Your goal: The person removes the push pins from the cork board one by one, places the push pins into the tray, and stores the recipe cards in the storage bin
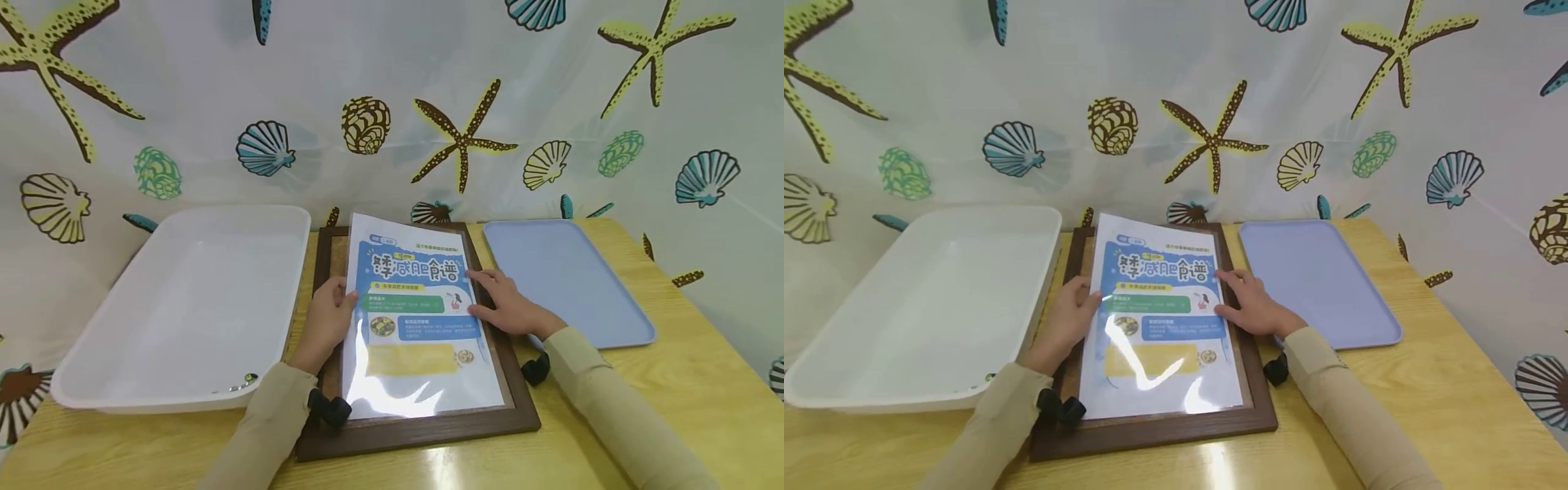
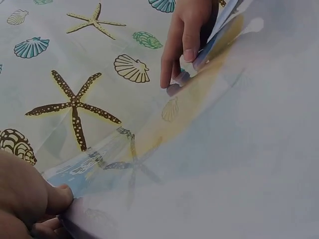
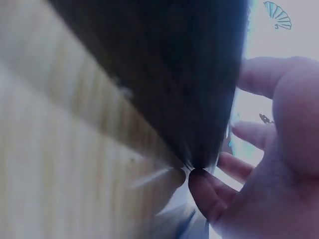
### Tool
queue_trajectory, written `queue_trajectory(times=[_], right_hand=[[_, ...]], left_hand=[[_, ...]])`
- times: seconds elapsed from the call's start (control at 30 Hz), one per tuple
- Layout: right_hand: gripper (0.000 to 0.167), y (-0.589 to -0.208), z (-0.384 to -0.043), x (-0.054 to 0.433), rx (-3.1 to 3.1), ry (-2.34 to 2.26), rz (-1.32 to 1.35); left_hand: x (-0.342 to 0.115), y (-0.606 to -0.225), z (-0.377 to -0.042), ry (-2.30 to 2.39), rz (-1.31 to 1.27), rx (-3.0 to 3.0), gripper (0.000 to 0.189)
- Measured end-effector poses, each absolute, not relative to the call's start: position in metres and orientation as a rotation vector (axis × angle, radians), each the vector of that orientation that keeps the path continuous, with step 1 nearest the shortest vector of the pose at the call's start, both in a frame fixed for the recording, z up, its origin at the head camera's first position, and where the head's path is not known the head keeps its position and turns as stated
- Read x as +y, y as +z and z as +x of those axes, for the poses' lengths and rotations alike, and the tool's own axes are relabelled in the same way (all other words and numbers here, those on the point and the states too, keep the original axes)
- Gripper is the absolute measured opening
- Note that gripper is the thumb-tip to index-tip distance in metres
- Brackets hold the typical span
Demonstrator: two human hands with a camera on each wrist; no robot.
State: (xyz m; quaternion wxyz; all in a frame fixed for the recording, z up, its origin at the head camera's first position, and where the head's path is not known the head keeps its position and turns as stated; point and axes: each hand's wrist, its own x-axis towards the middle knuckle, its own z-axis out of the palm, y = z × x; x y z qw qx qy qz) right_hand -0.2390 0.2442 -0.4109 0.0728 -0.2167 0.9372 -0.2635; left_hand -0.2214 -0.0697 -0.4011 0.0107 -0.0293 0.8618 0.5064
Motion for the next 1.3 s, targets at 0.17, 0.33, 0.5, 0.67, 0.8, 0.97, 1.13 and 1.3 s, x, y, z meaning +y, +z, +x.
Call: queue_trajectory(times=[0.17,0.33,0.5,0.67,0.8,0.97,1.13,1.3], right_hand=[[0.063,-0.409,-0.237,0.246,2.828,-0.954,-0.604],[0.036,-0.4,-0.227,0.246,2.674,-1.166,-0.473],[0.023,-0.398,-0.22,0.243,2.5,-1.404,-0.32],[0.019,-0.402,-0.219,0.243,2.47,-1.509,-0.233],[0.015,-0.403,-0.22,0.243,2.499,-1.49,-0.211],[0.016,-0.395,-0.22,0.246,2.584,-1.466,-0.207],[0.016,-0.388,-0.218,0.248,2.623,-1.466,-0.217],[0.019,-0.383,-0.215,0.24,2.56,-1.502,-0.254]], left_hand=[[-0.072,-0.396,-0.222,1.623,-0.067,2.698,0.03],[-0.072,-0.394,-0.22,1.656,-0.059,2.69,0.031],[-0.07,-0.393,-0.221,1.679,-0.098,2.594,0.032],[-0.068,-0.394,-0.221,1.631,-0.115,2.49,0.038],[-0.067,-0.392,-0.22,1.564,-0.082,2.49,0.041],[-0.06,-0.384,-0.221,1.635,-0.034,2.47,0.044],[-0.057,-0.372,-0.217,1.637,-0.029,2.509,0.044],[-0.064,-0.353,-0.209,1.526,-0.023,2.61,0.043]])
